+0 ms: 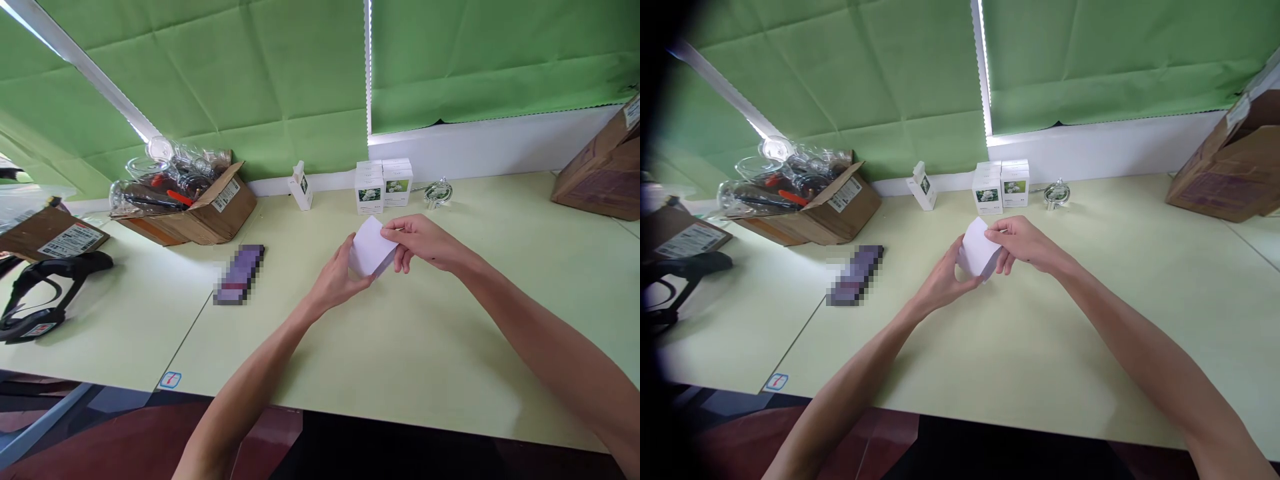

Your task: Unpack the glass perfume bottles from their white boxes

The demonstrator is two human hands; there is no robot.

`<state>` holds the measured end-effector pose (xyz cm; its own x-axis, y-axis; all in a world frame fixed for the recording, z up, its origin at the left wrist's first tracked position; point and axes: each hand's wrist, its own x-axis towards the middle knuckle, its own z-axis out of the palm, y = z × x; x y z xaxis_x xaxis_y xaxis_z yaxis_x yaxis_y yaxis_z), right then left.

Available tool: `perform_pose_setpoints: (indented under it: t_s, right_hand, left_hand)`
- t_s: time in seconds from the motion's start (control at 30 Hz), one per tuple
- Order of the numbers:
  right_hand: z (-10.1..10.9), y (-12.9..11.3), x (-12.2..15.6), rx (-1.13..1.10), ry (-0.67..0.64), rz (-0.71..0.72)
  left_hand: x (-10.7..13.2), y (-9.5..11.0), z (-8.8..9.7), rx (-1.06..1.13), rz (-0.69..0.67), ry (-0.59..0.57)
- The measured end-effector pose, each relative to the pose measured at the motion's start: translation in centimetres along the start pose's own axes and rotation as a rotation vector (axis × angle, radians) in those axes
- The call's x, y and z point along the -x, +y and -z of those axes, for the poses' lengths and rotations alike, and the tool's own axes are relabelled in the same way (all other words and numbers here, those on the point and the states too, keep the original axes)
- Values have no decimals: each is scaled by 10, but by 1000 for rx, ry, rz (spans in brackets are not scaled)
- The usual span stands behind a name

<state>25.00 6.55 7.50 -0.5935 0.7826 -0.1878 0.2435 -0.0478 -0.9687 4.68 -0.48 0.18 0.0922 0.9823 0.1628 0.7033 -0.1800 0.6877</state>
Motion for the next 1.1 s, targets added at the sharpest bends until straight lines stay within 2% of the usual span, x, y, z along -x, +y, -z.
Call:
perform_pose_setpoints:
  t_s: [0.13, 0.3, 0.37, 0.43, 0.6, 0.77, 0.9, 1.1]
  right_hand:
    - [2, 3, -5, 14, -31, 9]
    - [8, 15, -15, 84, 73, -22]
    - [11, 22, -20, 134, 73, -43]
    - [13, 30, -25, 200, 49, -49]
    - [13, 42, -31, 280, 46, -13]
    - [6, 44, -29, 453, 37, 126]
    - [2, 51, -32, 540, 41, 120]
    - [4, 67, -40, 601, 30, 99]
  left_hand:
    - [-2, 4, 6, 289, 65, -59]
    - [-8, -1, 8, 740, 259, -142]
    - [-10, -6, 8, 890, 315, -125]
    - [-12, -12, 8, 943, 354, -78]
    - [-18, -28, 13, 715, 401, 45]
    - [-26, -49, 21, 523, 413, 271]
    - [-32, -77, 36, 399, 413, 438]
    - [-35, -128, 69, 179, 453, 652]
